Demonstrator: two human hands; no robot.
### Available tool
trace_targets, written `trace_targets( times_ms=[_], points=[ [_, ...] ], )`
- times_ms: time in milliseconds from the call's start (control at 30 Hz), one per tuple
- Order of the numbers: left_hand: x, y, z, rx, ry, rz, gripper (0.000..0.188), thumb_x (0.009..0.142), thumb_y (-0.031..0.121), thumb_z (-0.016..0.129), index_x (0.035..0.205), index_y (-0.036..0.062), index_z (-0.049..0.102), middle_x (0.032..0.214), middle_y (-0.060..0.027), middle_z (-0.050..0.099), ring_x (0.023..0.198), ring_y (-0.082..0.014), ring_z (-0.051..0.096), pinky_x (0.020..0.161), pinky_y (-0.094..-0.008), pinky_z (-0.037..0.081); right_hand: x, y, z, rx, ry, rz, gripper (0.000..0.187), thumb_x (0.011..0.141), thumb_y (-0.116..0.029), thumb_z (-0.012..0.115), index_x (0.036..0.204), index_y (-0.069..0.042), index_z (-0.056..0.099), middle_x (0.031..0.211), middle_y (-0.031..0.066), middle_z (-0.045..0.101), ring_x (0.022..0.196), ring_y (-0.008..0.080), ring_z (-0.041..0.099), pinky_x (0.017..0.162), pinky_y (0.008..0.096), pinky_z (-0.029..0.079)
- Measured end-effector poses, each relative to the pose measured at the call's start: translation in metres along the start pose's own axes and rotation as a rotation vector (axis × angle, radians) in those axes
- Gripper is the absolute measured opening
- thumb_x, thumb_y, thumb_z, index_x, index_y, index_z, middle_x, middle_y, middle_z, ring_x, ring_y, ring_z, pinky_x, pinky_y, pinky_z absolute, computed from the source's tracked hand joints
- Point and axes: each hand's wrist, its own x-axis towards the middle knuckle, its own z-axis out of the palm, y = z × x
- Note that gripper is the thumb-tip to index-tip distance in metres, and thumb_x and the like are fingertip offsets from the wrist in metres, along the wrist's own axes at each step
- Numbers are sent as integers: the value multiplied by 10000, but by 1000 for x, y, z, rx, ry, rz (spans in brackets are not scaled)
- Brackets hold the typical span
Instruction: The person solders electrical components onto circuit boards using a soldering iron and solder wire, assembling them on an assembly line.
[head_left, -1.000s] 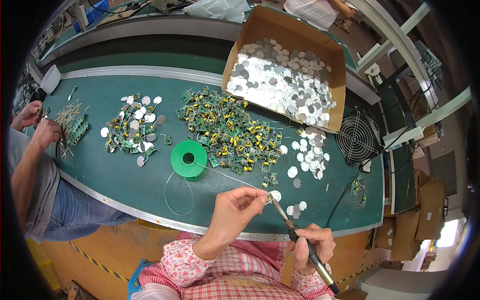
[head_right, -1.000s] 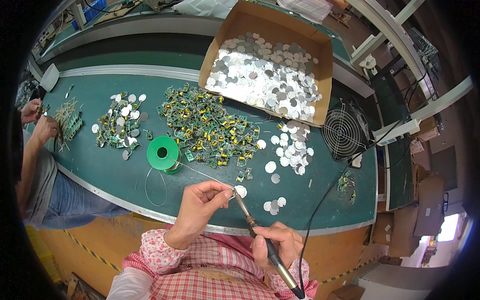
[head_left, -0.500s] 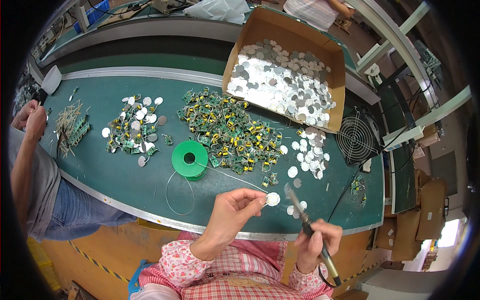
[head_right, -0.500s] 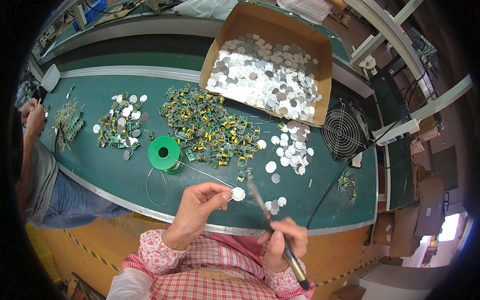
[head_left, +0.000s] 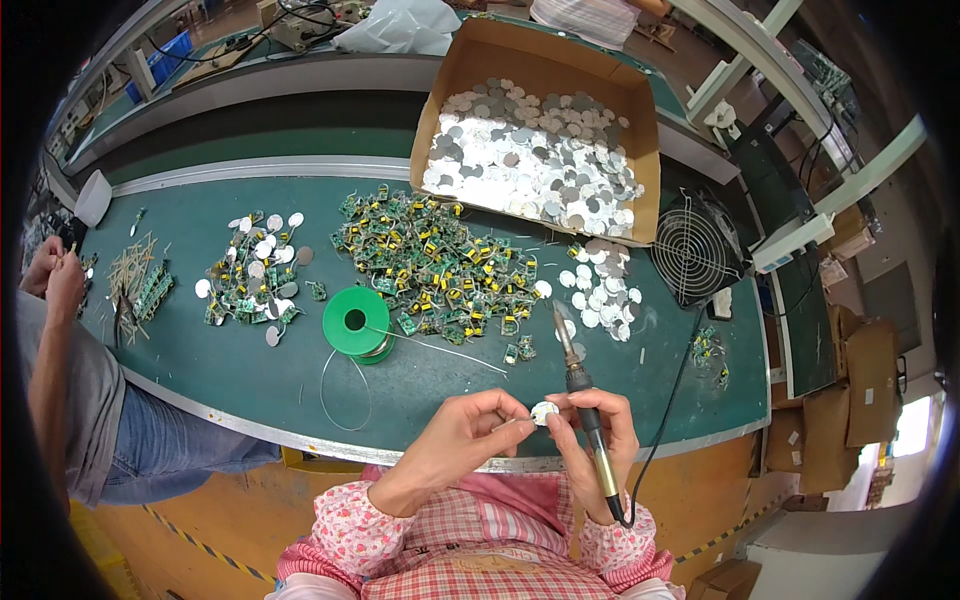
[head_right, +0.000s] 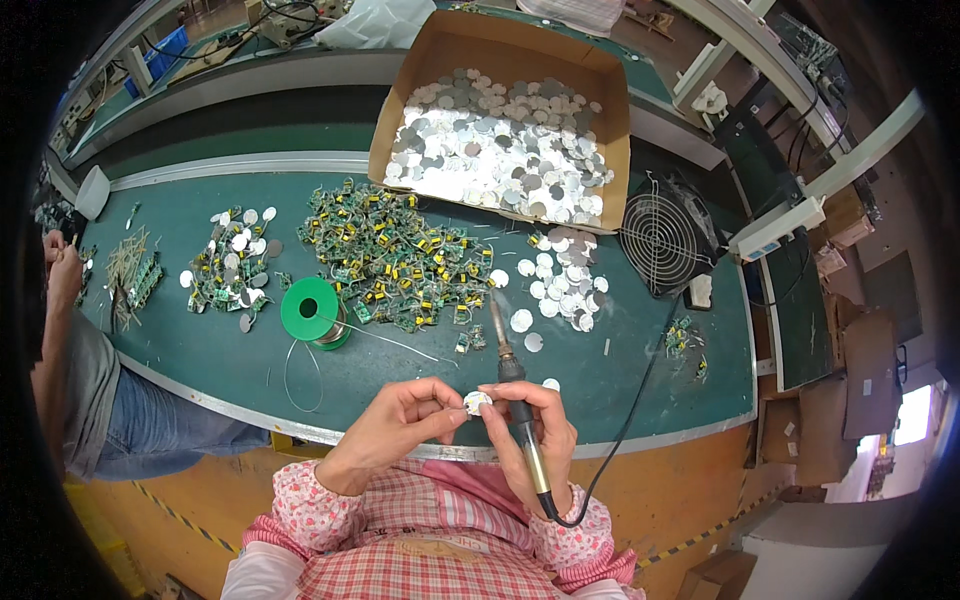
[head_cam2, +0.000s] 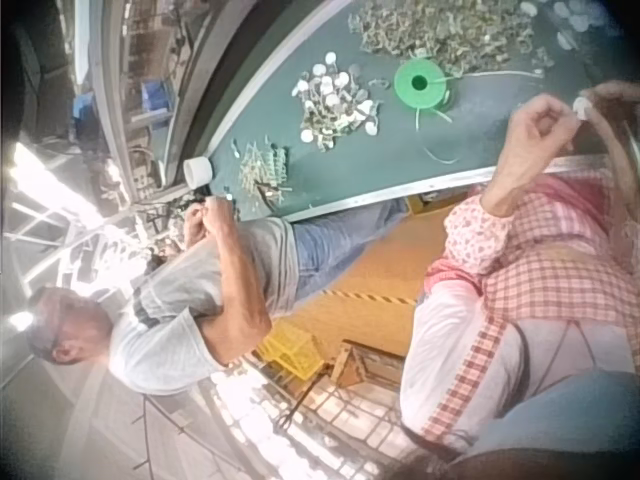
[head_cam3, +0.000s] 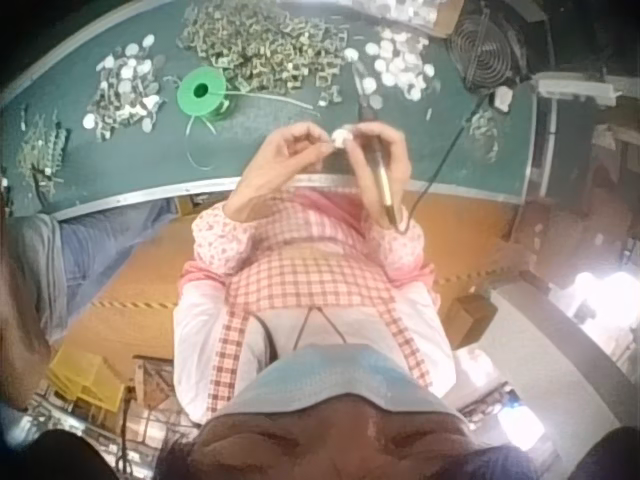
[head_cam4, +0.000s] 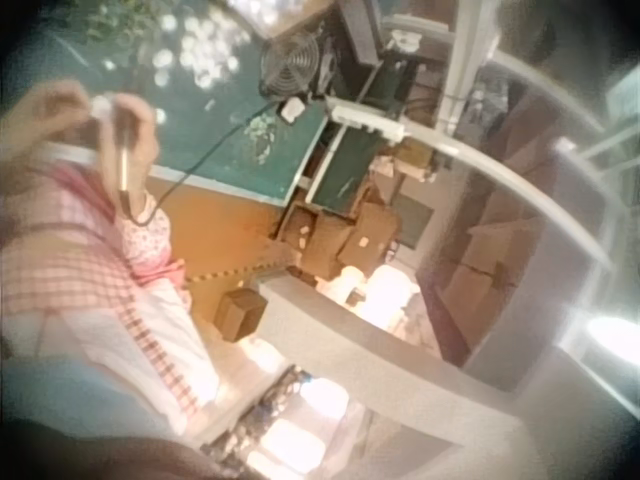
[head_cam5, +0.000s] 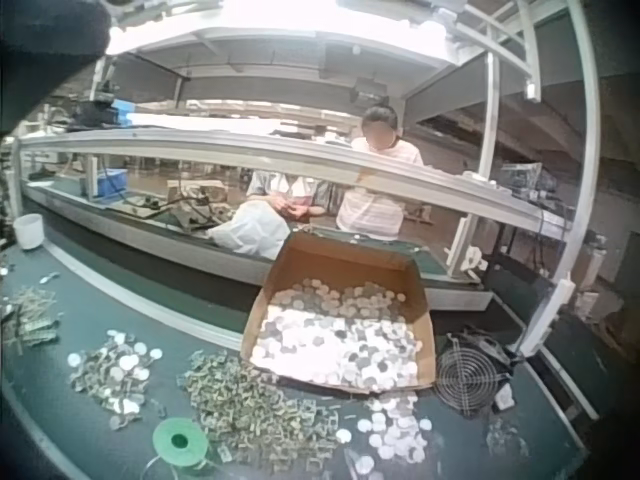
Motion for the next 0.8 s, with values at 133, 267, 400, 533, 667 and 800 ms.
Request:
trace_targets(
  times_ms=[133, 267, 400, 533, 667, 800],
  points=[
    [2, 4, 0, 79, -7, 36, 155, 888, 139, 649, 943, 1, 606, 706, 25, 592, 654, -23, 520, 579, -197, 410, 3, -2, -5, -30, -30, -12, 280, 819, 70, 652, 1053, -16, 524, 972, 98, 672, 768, 71, 582, 675, 205, 484],
    [5, 2, -3, 191, -7, 85, 132, 864, 125, 663, 894, 3, 621, 652, 39, 575, 593, 8, 467, 508, -199, 361, 4, -2, -9, -7, -61, 7, 270, 815, 64, 662, 1042, -11, 537, 963, 92, 674, 773, 66, 592, 673, 201, 489],
    [4, 6, -3, 313, -15, 25, 86, 859, 65, 666, 897, 11, 612, 814, 22, 608, 731, -31, 544, 639, -197, 439, 4, -2, -13, 1, -90, 21, 262, 816, 57, 666, 1041, -8, 547, 969, 94, 676, 788, 68, 609, 680, 206, 497],
    [5, 0, -4, 351, 19, 187, 126, 813, 140, 701, 824, 31, 640, 610, 55, 517, 542, -6, 398, 490, -208, 338, 5, -1, -14, 24, -109, 28, 257, 819, 59, 664, 1041, -6, 552, 974, 96, 676, 798, 71, 619, 686, 206, 500],
    [4, 4, -2, 512, 66, 275, 130, 779, 140, 715, 819, 32, 654, 662, 23, 504, 565, -46, 427, 509, -232, 397, 6, -2, -16, -5, -140, 36, 253, 822, 58, 661, 1044, -10, 559, 976, 99, 677, 809, 78, 630, 691, 210, 508],
    [1, 9, 1, 652, 106, 323, 140, 764, 137, 718, 841, 30, 669, 705, -9, 505, 585, -81, 453, 527, -249, 431, 7, -2, -16, -31, -167, 45, 247, 829, 47, 658, 1047, -17, 562, 977, 98, 677, 833, 89, 641, 704, 224, 519]
  ],
)
